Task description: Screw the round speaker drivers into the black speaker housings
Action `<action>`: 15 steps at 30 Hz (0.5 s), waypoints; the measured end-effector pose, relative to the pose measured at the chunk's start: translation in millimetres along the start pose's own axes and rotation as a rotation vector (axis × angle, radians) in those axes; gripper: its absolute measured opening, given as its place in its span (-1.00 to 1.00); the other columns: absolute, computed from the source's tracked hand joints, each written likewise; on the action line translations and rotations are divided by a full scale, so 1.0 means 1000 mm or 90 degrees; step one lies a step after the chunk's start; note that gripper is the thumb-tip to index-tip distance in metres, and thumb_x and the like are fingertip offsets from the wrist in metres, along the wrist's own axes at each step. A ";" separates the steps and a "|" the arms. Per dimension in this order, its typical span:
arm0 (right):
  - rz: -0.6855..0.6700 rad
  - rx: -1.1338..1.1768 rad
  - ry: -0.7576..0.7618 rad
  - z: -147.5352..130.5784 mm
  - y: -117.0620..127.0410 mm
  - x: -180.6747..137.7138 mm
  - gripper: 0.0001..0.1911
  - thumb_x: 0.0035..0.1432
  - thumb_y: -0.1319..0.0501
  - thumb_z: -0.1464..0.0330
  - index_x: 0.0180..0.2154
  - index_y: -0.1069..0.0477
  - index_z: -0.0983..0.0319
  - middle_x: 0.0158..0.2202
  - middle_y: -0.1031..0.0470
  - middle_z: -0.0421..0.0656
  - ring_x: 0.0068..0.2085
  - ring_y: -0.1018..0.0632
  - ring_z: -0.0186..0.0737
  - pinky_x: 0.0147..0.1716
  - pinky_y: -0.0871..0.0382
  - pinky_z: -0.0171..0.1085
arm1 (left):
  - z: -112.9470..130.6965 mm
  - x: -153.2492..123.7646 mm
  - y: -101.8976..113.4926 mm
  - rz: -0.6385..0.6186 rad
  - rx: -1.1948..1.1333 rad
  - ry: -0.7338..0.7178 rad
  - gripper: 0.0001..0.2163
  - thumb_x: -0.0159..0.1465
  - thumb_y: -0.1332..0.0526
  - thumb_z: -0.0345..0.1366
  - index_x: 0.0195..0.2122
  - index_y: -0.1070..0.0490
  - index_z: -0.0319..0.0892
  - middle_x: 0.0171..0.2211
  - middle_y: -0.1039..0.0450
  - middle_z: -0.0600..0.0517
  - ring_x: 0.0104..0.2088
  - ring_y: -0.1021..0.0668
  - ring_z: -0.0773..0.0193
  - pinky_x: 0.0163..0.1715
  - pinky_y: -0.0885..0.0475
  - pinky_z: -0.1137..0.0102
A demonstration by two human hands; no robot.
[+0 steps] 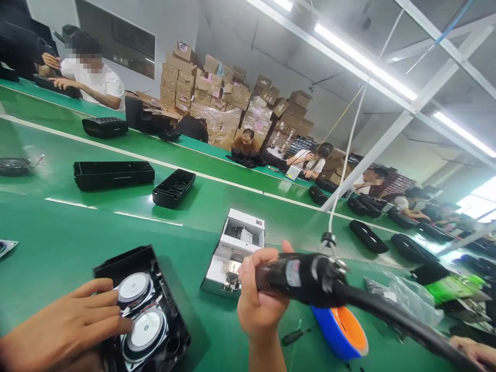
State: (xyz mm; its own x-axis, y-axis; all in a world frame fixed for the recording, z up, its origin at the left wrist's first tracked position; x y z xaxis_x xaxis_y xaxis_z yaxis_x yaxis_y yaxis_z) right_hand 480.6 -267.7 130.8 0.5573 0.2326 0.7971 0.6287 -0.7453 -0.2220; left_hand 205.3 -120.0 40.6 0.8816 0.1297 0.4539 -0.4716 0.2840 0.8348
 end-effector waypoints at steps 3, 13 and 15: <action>-0.016 -0.003 -0.054 0.010 -0.003 -0.007 -0.29 0.46 -0.43 0.46 0.47 -0.32 -0.10 -0.27 -0.52 -0.36 -0.43 -0.54 -0.32 -0.37 -0.57 -0.29 | 0.011 -0.002 -0.008 0.065 -0.020 0.029 -0.64 0.23 -0.38 -0.48 -0.03 -0.60 0.13 -0.33 -0.68 0.31 -0.38 -0.62 0.20 0.08 -0.24 0.18; 0.011 0.025 -0.220 -0.004 -0.006 -0.019 -0.39 0.48 -0.48 0.37 0.39 -0.32 -0.03 -0.39 -0.47 -0.40 -0.54 -0.46 -0.32 -0.54 -0.47 -0.33 | 0.035 0.023 0.002 -0.152 0.005 0.268 -0.52 0.24 -0.60 -0.30 0.17 -0.69 0.23 0.15 -0.69 0.04 0.16 -0.65 -0.20 0.21 -0.49 -0.08; 0.009 0.066 -0.214 -0.018 -0.007 -0.023 -0.34 0.47 -0.48 0.39 0.41 -0.29 -0.10 -0.43 -0.45 -0.43 -0.58 -0.43 -0.33 -0.56 -0.47 -0.34 | 0.036 0.023 -0.001 -0.170 0.028 0.250 -0.44 0.30 -0.61 -0.22 0.32 -0.62 0.23 0.42 -0.58 -0.02 0.36 -0.58 -0.33 0.38 -0.45 -0.25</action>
State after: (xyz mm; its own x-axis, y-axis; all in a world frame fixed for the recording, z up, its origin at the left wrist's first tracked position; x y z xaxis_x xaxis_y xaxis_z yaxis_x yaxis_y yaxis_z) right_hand 453.2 -278.8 124.1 0.7030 0.4281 0.5679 0.6617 -0.6864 -0.3017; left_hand 224.7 -151.0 61.5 0.9092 0.4095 0.0757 -0.2199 0.3177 0.9223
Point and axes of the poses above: each hand's wrist, its own x-axis towards the middle knuckle, its own y-axis out of the back of the hand, z = x × y, the point moved 4 cm from there along x, towards the middle knuckle
